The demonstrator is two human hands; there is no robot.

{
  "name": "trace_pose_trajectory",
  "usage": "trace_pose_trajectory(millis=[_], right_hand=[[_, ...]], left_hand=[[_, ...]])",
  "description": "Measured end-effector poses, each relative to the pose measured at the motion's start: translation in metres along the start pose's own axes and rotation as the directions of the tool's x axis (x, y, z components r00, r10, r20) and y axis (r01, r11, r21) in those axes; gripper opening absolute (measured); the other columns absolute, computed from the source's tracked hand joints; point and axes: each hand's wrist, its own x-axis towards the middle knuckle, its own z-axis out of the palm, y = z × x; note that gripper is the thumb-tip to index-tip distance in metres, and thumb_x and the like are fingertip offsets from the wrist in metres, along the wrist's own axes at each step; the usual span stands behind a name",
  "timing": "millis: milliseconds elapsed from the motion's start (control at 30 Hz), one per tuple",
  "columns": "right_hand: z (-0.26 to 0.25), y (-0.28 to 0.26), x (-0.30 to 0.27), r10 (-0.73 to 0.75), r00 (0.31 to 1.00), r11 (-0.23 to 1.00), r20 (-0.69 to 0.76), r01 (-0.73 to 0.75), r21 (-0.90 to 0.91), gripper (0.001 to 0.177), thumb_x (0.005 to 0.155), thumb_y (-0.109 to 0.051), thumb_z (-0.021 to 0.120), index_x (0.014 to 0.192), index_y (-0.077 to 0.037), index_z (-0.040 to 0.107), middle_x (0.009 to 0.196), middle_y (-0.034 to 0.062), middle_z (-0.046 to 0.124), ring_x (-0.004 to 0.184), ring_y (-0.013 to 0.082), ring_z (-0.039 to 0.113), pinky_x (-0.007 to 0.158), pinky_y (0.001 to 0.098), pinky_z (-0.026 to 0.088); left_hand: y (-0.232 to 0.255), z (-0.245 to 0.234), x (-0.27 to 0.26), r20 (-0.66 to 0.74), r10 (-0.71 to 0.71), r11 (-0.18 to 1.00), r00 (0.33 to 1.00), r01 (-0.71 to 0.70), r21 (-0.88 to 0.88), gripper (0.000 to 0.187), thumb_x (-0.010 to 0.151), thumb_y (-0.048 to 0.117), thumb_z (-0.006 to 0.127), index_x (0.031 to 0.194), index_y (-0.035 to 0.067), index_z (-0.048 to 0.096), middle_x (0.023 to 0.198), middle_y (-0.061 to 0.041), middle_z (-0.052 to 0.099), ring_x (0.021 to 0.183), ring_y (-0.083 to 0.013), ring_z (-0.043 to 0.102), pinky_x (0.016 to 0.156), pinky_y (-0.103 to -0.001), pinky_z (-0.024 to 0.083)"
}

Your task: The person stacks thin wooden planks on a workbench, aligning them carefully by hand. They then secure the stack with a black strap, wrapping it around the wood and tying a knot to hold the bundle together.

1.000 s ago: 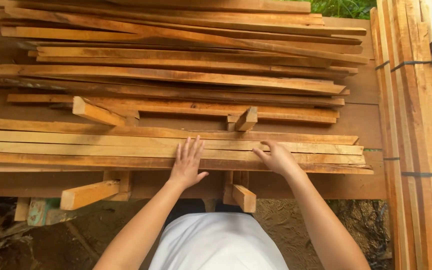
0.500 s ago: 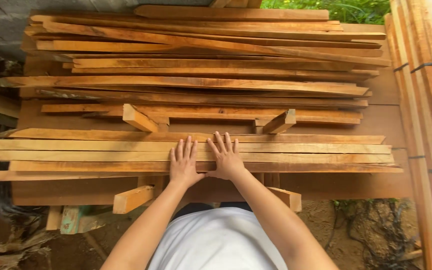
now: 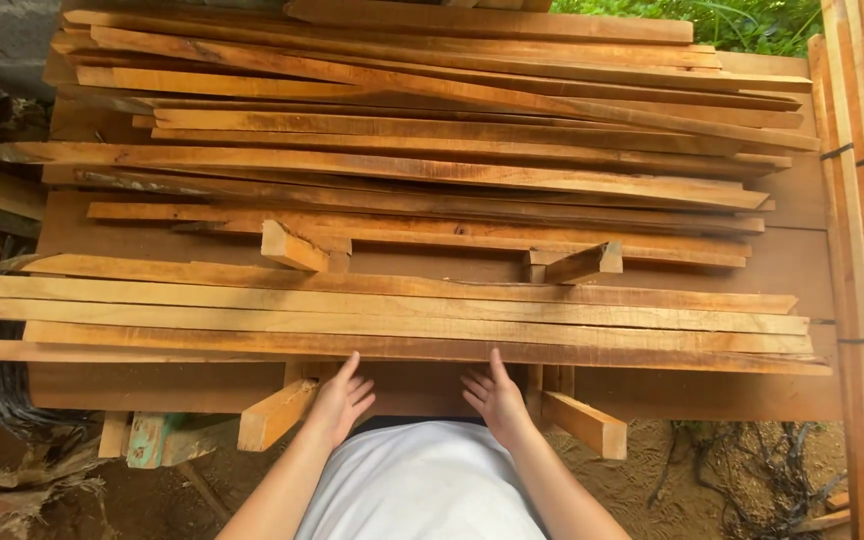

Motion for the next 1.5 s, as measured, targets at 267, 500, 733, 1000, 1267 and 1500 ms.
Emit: trace_pose_trajectory(millis=[267, 500, 733, 1000, 1267, 1500], right_hand=[[0.034, -0.04, 0.032, 0.054, 0.997, 0.845, -0.055, -0.017, 0.534, 0.098, 0.096, -0.063, 0.054, 0.162, -0.01, 0.006, 0.168, 0.0239, 0.005, 0.155, 0.0407, 0.017, 0.126, 0.0547, 0.016], [-0.003, -0.007, 0.045, 0.138, 0.988, 0.988, 0.074, -0.142, 0.064, 0.107, 0.085, -0.072, 0.04, 0.162, -0.006, 0.004, 0.16, 0.0404, 0.017, 0.147, 0.0509, 0.034, 0.122, 0.0557, 0.026], [0.094, -0.061, 0.053, -0.498, 0.751, 0.269, 0.434, 0.609, -0.746, 0.053, 0.088, -0.042, 0.08, 0.13, -0.012, 0.07, 0.125, 0.0116, 0.073, 0.126, 0.0291, 0.064, 0.109, 0.0408, 0.048], [0.134, -0.107, 0.175, 0.232, 0.937, -0.278, 0.263, 0.323, -0.905, 0.108, 0.054, -0.085, 0.078, 0.133, -0.012, 0.068, 0.131, 0.0167, 0.069, 0.13, 0.0332, 0.061, 0.113, 0.0429, 0.046], [0.143, -0.105, 0.194, 0.4, 0.897, -0.316, 0.191, 0.33, -0.89, 0.112, 0.054, -0.087, 0.072, 0.139, -0.016, 0.064, 0.137, 0.0157, 0.066, 0.133, 0.0349, 0.058, 0.114, 0.0454, 0.044], [0.124, -0.123, 0.183, 0.418, 0.893, -0.344, 0.169, 0.328, -0.88, 0.105, 0.053, -0.09, 0.073, 0.133, -0.022, 0.068, 0.13, 0.0118, 0.069, 0.128, 0.0293, 0.062, 0.108, 0.0404, 0.049]], left_hand=[[0.08, 0.075, -0.051, 0.055, 0.086, 0.935, 0.995, -0.061, -0.351, 0.114, 0.094, 0.036, 0.069, 0.157, -0.005, -0.017, 0.161, -0.028, -0.028, 0.153, -0.0423, -0.02, 0.128, -0.052, 0.001], [0.002, 0.0, 0.069, -0.013, 0.014, 0.938, 1.0, -0.018, -0.346, 0.06, 0.091, 0.034, 0.064, 0.14, 0.001, 0.054, 0.137, -0.017, 0.059, 0.122, -0.0281, 0.056, 0.105, -0.037, 0.043], [0.043, 0.094, -0.02, -0.248, 0.022, 0.931, 0.968, -0.11, -0.348, 0.107, 0.093, 0.067, 0.059, 0.162, 0.001, 0.01, 0.168, -0.024, 0.005, 0.154, -0.0443, 0.018, 0.125, -0.058, 0.025], [0.023, 0.107, 0.021, -0.427, 0.039, 0.821, 0.903, -0.273, -0.502, 0.112, 0.087, 0.077, 0.062, 0.16, 0.001, 0.023, 0.165, -0.024, 0.027, 0.151, -0.0374, 0.03, 0.125, -0.052, 0.027], [0.017, 0.115, 0.033, -0.483, 0.021, 0.683, 0.875, -0.365, -0.632, 0.102, 0.085, 0.069, 0.07, 0.157, 0.005, 0.037, 0.157, -0.022, 0.043, 0.144, -0.0372, 0.043, 0.118, -0.05, 0.04], [0.001, 0.137, 0.032, -0.499, -0.019, 0.674, 0.866, -0.358, -0.647, 0.103, 0.083, 0.067, 0.072, 0.156, 0.003, 0.038, 0.156, -0.024, 0.044, 0.143, -0.0382, 0.044, 0.117, -0.051, 0.041]])
